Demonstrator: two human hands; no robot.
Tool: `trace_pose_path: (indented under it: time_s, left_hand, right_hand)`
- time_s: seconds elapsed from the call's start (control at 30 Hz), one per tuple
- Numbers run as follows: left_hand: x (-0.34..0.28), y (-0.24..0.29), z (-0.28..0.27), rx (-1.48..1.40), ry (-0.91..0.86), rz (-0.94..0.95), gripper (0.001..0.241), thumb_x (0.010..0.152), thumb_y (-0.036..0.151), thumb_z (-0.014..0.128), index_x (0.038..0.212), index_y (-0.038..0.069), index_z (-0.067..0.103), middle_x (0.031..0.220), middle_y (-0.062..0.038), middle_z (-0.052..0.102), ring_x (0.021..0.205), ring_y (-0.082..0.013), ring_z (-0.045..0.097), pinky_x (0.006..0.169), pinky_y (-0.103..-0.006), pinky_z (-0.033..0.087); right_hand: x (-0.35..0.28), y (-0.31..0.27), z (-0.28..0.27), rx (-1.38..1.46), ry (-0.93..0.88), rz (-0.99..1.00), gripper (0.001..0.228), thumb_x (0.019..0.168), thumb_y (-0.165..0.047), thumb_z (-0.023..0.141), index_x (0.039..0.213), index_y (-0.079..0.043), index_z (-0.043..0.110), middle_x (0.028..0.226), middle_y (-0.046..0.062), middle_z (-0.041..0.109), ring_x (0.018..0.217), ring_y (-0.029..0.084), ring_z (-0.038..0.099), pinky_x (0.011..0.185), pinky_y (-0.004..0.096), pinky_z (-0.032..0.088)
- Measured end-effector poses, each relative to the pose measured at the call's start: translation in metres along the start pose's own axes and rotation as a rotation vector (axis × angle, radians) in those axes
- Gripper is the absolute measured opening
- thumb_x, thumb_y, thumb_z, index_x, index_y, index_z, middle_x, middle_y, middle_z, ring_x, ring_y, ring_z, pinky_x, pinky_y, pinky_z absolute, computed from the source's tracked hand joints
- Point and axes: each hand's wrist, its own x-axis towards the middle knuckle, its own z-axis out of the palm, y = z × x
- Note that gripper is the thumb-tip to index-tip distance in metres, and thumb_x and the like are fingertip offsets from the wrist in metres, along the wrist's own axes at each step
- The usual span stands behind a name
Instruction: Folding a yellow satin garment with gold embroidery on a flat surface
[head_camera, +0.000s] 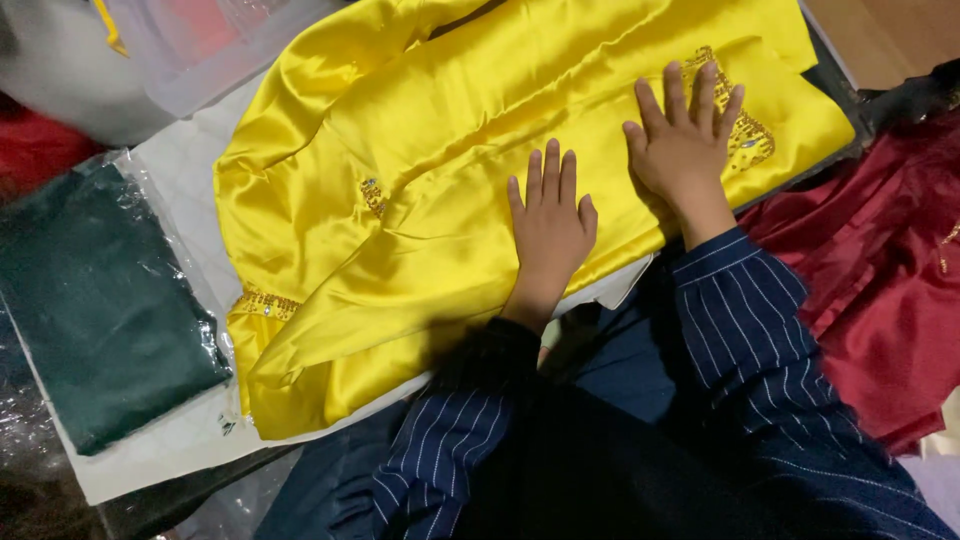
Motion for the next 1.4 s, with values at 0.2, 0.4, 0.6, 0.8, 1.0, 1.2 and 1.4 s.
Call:
trace_pose_path:
  time_s: [0.2, 0.4, 0.6, 0.8, 1.0, 1.2, 1.4]
  left_hand:
    - [0.000, -0.001, 0.006, -0.009, -0.027, -0.009, 0.068, 0.092, 0.039, 0.060, 0.150, 0.004, 0.049, 0.166, -0.014, 0.034, 0.155, -0.0333, 0.032, 0.122, -0.0611, 0.030]
    - [-0.003, -0.004, 0.027, 0.101, -0.223, -0.069, 0.074, 0.094, 0.055, 0.047, 0.159, 0.021, 0.037, 0.172, -0.005, 0.022, 0.161, -0.0249, 0.016, 0.128, -0.0564, 0.007]
    - [-0.011, -0.016, 0.004, 0.017, 0.014, 0.026, 0.072, 0.097, 0.052, 0.061, 0.157, 0.016, 0.046, 0.166, -0.008, 0.036, 0.154, -0.0275, 0.038, 0.124, -0.0456, 0.034]
    - [-0.054, -0.064, -0.059, 0.242, -0.021, -0.106, 0.068, 0.099, 0.061, 0.058, 0.159, 0.031, 0.044, 0.168, 0.001, 0.032, 0.155, -0.0203, 0.033, 0.125, -0.0448, 0.028]
    - [-0.115, -0.135, -0.104, 0.584, -0.055, -0.420, 0.071, 0.106, 0.079, 0.036, 0.166, 0.046, 0.018, 0.172, 0.007, 0.007, 0.156, -0.0425, 0.004, 0.125, -0.0580, 0.000]
    - [-0.131, -0.137, -0.120, 0.506, 0.007, -0.507, 0.074, 0.101, 0.061, 0.053, 0.164, 0.028, 0.033, 0.169, -0.016, 0.027, 0.155, -0.0305, 0.033, 0.124, -0.0556, 0.023]
    - [-0.134, -0.147, -0.095, 0.537, 0.025, -0.533, 0.067, 0.103, 0.064, 0.036, 0.163, 0.038, 0.026, 0.171, -0.011, 0.023, 0.158, -0.0308, 0.019, 0.125, -0.0609, 0.002]
  right_hand:
    - [-0.005, -0.012, -0.027, 0.053, 0.219, 0.011, 0.062, 0.120, -0.030, 0.051, 0.169, 0.007, 0.050, 0.173, 0.023, 0.003, 0.154, 0.036, -0.012, 0.114, 0.064, -0.016]
    - [-0.059, -0.084, -0.052, 0.259, -0.177, -0.078, 0.056, 0.112, -0.037, 0.023, 0.166, -0.022, 0.027, 0.172, 0.015, 0.019, 0.158, 0.036, 0.013, 0.124, 0.061, 0.009]
    - [-0.051, -0.074, -0.037, 0.196, 0.040, -0.054, 0.057, 0.109, -0.033, 0.042, 0.157, -0.003, 0.045, 0.164, 0.017, 0.036, 0.152, 0.035, 0.026, 0.119, 0.052, 0.022]
    - [-0.045, -0.065, -0.027, 0.162, -0.031, -0.057, 0.061, 0.110, -0.036, 0.038, 0.161, -0.003, 0.037, 0.167, 0.019, 0.029, 0.152, 0.040, 0.021, 0.118, 0.055, 0.020]
    - [-0.039, -0.063, -0.027, 0.140, -0.122, -0.045, 0.065, 0.109, -0.037, 0.034, 0.164, -0.003, 0.029, 0.169, 0.020, 0.023, 0.153, 0.041, 0.014, 0.119, 0.060, 0.013]
    - [-0.051, -0.090, -0.034, 0.053, 0.092, -0.162, 0.062, 0.106, -0.013, 0.050, 0.152, 0.028, 0.046, 0.159, 0.047, 0.024, 0.148, 0.056, 0.011, 0.114, 0.068, 0.007]
    - [-0.082, -0.216, -0.053, 0.306, -0.036, -0.693, 0.067, 0.104, -0.031, 0.053, 0.165, -0.011, 0.033, 0.168, 0.022, 0.028, 0.156, 0.040, 0.022, 0.121, 0.065, 0.015]
